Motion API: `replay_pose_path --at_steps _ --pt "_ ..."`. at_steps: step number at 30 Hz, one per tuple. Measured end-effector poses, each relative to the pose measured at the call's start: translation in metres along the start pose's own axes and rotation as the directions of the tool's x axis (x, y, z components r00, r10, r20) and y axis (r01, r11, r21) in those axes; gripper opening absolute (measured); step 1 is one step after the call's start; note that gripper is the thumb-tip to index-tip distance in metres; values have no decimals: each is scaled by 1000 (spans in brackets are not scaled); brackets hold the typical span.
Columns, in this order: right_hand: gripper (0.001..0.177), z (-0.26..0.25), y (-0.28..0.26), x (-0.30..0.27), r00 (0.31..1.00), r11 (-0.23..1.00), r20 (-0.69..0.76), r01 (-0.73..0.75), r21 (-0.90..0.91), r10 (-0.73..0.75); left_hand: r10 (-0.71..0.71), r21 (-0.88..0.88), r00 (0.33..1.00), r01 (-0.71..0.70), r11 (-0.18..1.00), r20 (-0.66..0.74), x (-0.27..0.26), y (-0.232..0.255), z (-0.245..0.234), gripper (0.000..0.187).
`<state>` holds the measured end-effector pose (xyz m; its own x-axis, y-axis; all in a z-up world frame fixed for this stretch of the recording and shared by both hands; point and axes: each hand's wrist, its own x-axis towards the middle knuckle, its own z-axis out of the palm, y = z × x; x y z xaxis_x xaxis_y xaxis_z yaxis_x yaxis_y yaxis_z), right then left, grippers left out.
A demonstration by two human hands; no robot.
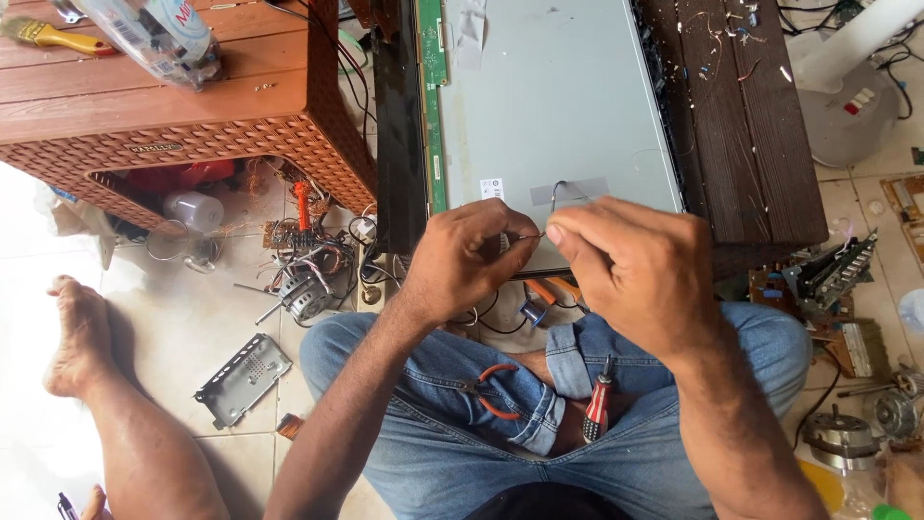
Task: Installing and securing a thin wire to an electronic display panel using pliers and tape.
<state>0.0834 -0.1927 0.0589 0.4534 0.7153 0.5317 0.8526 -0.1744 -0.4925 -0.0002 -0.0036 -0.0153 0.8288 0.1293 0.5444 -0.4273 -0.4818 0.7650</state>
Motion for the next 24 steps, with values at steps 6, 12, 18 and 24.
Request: replay_pose_path --at_steps 6,12,18,24 --pt "14 11 19 22 995 995 12 98 8 -98 19 26 1000 -19 999 -6 -2 -1 0 8" --pt "14 20 23 34 994 992 67 85 90 -92 82 103 997 -81 991 -3 -4 -1 1 8" --pt "14 35 41 42 987 985 134 62 159 -84 153 212 988 -152 965 9 -1 1 1 8" --pt "17 46 60 51 962 973 262 14 229 -75 252 338 968 -239 910 6 0 3 2 10"
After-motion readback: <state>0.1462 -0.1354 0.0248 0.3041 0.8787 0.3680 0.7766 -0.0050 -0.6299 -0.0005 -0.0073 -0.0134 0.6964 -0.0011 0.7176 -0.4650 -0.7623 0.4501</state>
